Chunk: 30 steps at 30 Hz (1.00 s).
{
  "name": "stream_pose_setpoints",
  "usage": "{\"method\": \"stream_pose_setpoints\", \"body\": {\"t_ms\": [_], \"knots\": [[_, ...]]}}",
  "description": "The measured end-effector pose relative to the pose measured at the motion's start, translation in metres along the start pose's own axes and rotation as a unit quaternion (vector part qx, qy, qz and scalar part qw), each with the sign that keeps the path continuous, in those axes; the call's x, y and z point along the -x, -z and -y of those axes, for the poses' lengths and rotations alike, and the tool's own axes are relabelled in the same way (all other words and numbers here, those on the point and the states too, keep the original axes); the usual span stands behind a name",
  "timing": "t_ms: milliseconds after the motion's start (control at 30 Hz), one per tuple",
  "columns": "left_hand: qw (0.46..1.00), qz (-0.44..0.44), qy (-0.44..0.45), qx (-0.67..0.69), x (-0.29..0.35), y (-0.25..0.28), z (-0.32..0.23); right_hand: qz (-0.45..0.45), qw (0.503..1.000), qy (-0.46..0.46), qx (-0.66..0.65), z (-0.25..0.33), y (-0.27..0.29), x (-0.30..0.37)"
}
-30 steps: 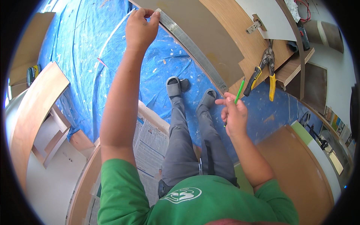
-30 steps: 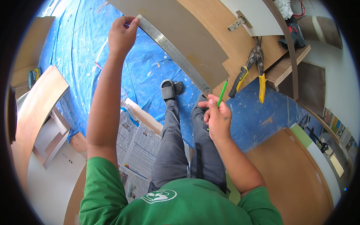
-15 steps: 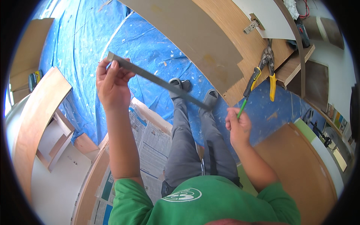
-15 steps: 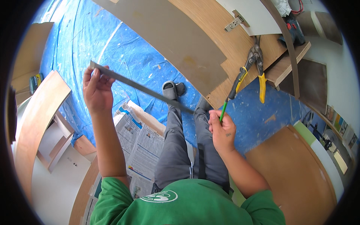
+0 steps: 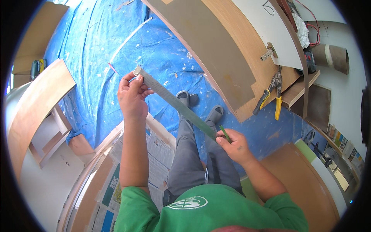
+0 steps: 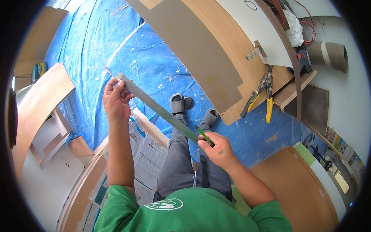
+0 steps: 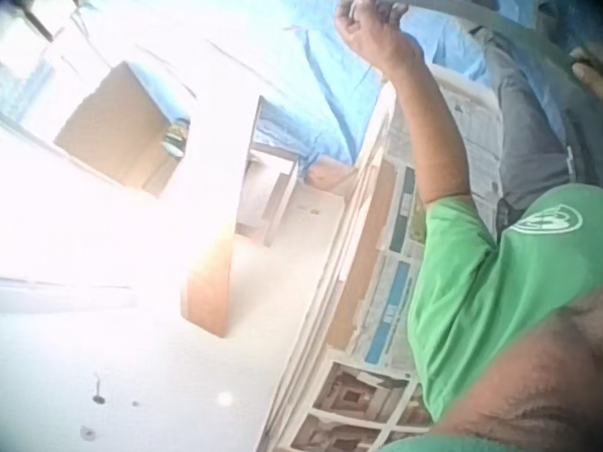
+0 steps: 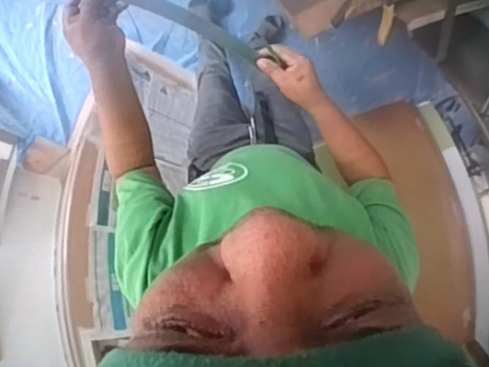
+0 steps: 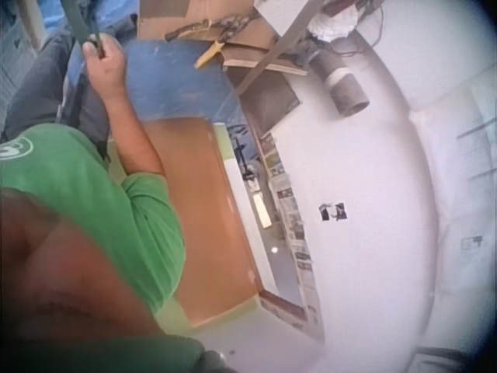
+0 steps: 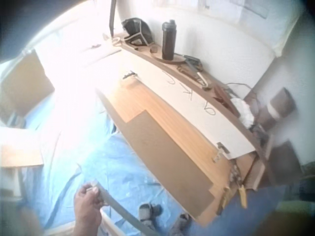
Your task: The person measures a wooden panel with a metal ruler and marks it with a green pencil. They reposition the ruler several times to draw straight lines on the panel surface.
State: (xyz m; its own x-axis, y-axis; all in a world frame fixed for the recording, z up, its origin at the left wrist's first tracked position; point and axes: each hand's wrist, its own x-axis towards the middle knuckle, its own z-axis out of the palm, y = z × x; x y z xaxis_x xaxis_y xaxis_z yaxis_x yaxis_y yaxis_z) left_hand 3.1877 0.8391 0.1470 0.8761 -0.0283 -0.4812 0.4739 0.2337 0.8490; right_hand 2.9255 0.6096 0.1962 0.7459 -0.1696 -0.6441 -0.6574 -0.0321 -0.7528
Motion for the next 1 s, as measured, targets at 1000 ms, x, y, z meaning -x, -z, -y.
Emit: {"method": "stream_pose_setpoints", "body": {"t_ms": [1000], "knots": [[0.973, 0.160, -0.038, -0.164, -0.167, -0.083, -0.010, -0.133, 0.988, 0.079, -0.002, 0.042, 0.037, -0.097]]}}
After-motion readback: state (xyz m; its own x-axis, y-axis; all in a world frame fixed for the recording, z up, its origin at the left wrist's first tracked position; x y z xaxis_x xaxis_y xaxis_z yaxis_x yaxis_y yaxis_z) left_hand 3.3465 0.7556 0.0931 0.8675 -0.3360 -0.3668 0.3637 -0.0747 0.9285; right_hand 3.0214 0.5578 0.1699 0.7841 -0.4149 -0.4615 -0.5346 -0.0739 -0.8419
